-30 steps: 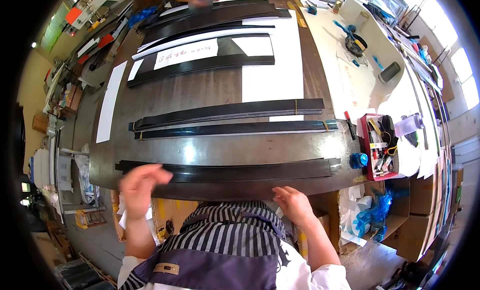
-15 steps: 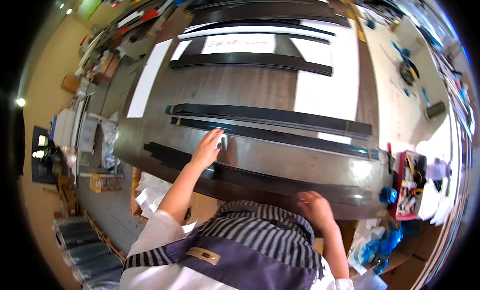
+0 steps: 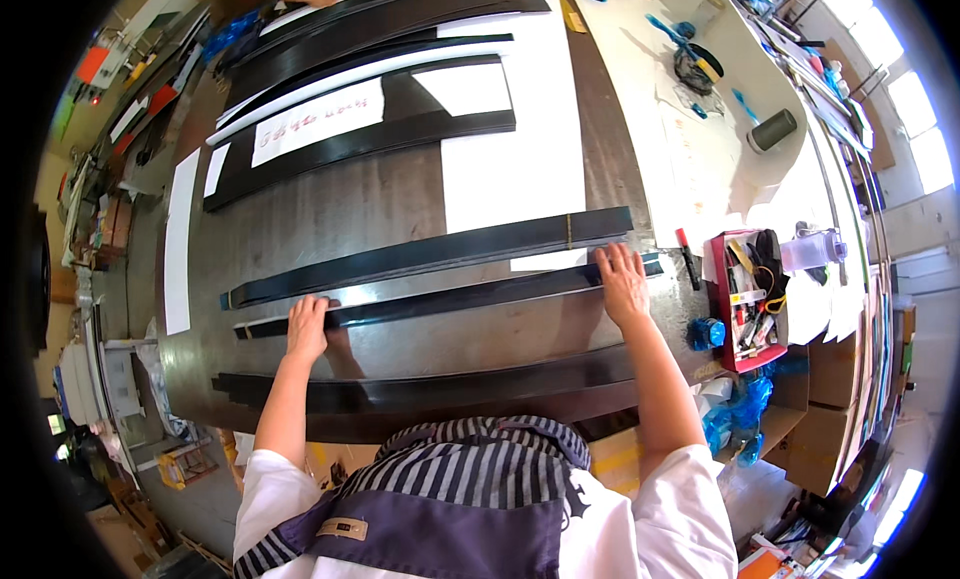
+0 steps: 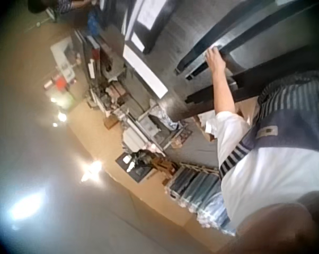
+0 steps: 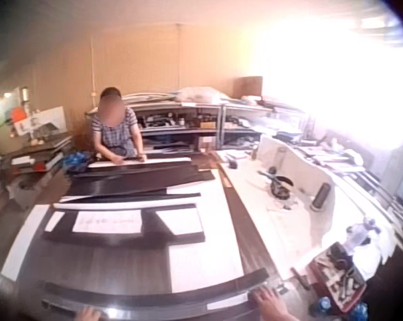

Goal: The person assembles long, dark rectangular frame pieces on a workbench. They remove blue protective film from the pieces, align them, and use a red marker to mark positions. The person also handles a small black rectangular object and a white paper template during the process.

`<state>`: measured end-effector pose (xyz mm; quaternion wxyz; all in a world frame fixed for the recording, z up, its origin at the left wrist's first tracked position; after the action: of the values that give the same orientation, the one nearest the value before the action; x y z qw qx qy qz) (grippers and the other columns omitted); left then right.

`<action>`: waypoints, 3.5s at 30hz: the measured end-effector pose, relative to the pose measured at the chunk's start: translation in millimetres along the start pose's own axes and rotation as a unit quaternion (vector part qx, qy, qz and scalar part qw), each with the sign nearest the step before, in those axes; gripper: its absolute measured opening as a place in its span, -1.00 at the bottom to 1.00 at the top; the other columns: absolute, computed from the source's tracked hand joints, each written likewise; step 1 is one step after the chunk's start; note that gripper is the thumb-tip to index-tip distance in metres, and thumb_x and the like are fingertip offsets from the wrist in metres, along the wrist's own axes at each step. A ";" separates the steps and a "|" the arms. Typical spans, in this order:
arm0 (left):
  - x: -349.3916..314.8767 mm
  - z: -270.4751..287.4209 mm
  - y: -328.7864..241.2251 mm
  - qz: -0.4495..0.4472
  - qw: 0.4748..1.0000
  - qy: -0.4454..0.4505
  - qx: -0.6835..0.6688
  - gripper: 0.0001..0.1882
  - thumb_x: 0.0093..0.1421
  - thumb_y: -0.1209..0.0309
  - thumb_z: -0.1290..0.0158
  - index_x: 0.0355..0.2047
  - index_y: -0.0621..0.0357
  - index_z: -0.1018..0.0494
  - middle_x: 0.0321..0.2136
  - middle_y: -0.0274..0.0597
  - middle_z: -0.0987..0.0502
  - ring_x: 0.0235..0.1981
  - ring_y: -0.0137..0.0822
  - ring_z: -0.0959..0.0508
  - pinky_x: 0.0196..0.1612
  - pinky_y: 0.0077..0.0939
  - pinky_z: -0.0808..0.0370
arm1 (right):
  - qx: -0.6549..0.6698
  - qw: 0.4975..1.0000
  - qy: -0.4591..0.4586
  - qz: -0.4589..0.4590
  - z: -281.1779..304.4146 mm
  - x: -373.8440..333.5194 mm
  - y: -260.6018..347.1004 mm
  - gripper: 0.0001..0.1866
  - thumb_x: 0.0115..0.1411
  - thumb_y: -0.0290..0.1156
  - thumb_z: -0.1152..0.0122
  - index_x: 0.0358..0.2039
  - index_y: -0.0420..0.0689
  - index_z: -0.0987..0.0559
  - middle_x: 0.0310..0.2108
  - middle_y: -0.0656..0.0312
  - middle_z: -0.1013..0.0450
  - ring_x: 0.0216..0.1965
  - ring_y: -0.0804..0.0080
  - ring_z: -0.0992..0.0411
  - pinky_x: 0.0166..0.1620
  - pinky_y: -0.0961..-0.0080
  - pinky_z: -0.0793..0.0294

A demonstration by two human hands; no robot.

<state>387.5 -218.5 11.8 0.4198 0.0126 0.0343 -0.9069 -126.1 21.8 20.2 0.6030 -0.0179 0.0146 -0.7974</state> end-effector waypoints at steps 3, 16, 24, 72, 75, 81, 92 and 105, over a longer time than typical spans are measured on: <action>-8.9 1.1 -1.5 0.042 0.998 0.001 -0.045 -0.58 -0.15 0.76 -0.06 -0.25 0.06 -0.44 -0.26 -0.15 -0.39 -0.12 -0.02 -0.41 -0.07 -0.15 -0.34 | 0.026 0.998 0.053 0.011 -21.0 4.7 -14.2 -0.42 -0.13 -0.68 -0.16 0.00 -0.11 -0.46 -0.01 0.08 -0.38 0.13 0.06 -0.30 0.29 0.20 -0.18; 114.2 88.9 64.5 0.065 0.998 -0.003 0.023 -0.46 -0.10 0.77 0.00 -0.08 0.04 -0.46 -0.08 -0.14 -0.45 0.05 -0.05 -0.40 0.14 -0.15 -0.28 | 0.099 0.993 -0.025 0.061 43.8 147.9 -15.7 -0.37 -0.12 -0.73 -0.17 0.06 -0.14 -0.45 0.03 0.08 -0.38 0.14 0.08 -0.31 0.29 0.22 -0.21; 86.0 58.7 14.1 0.009 0.995 0.095 -0.013 -0.07 -0.16 0.81 -0.09 0.29 0.01 -0.19 0.22 -0.05 -0.26 0.27 -0.08 -0.26 0.32 -0.15 -0.17 | 0.113 0.972 0.137 0.156 36.3 119.7 3.2 -0.24 -0.07 -0.58 -0.28 0.22 -0.12 -0.33 0.13 0.09 -0.35 0.19 0.13 -0.29 0.31 0.23 -0.20; -20.5 32.8 21.9 0.069 0.986 0.114 0.102 -0.33 -0.16 0.63 -0.21 0.06 0.15 -0.37 0.04 -0.03 -0.33 0.15 -0.01 -0.33 0.25 -0.12 -0.19 | 0.131 0.979 0.127 0.087 35.0 4.1 11.3 -0.26 -0.20 -0.44 -0.44 0.07 -0.11 -0.38 -0.01 0.06 -0.35 0.12 0.02 -0.25 0.20 0.21 -0.22; -6.7 36.0 -53.4 0.030 0.998 0.054 -0.003 -0.27 -0.15 0.61 -0.23 0.12 0.19 -0.33 0.10 0.03 -0.28 0.18 0.04 -0.29 0.23 -0.04 -0.22 | 0.264 0.953 0.072 -0.130 29.1 -15.9 2.6 -0.54 -0.07 -0.34 -0.44 -0.14 -0.14 -0.50 -0.22 0.12 -0.47 -0.08 0.12 -0.42 -0.03 0.26 -0.42; 40.4 29.6 -259.0 -0.155 0.958 0.081 -0.228 -0.24 -0.13 0.47 -0.33 0.14 0.14 -0.32 0.21 -0.01 -0.21 0.25 0.05 -0.24 0.25 -0.11 -0.23 | 0.217 0.955 0.052 -0.197 -9.4 -31.9 48.6 -0.77 0.08 -0.26 -0.32 -0.42 -0.14 -0.53 -0.33 0.10 -0.50 -0.17 0.09 -0.49 -0.16 0.21 -0.52; 105.9 -21.8 -407.6 -0.225 0.960 0.066 -0.150 -0.16 -0.33 0.07 -0.46 -0.07 0.17 -0.33 -0.14 -0.08 -0.41 -0.06 -0.06 -0.43 -0.06 -0.11 -0.41 | 0.424 0.850 0.012 -0.312 -8.1 -59.7 26.8 -0.68 0.13 -0.16 -0.29 -0.29 -0.16 -0.54 -0.40 -0.02 -0.57 -0.30 -0.06 -0.54 -0.24 0.10 -0.50; 95.4 -2.6 -401.8 -0.247 0.957 0.008 -0.149 -0.36 -0.13 0.12 -0.39 -0.21 0.15 -0.27 -0.21 -0.08 -0.31 -0.12 -0.11 -0.37 -0.05 -0.26 -0.38 | 0.566 0.694 -0.248 -0.370 -44.7 -84.1 -109.5 -0.80 0.22 -0.43 -0.23 -0.50 -0.28 -0.56 -0.70 0.38 -0.33 -0.66 0.70 -0.23 -0.58 0.64 -0.15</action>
<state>19.5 -31.7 25.1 0.1791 -0.0518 0.1745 -0.9668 -210.6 132.5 -20.4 0.1375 0.1254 -0.5973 -0.7801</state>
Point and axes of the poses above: each hand's wrist, its own x-axis towards the middle knuckle, its own z-axis out of the back of the hand, y = z × x, the point moved 4 cm from there along x, towards the middle knuckle
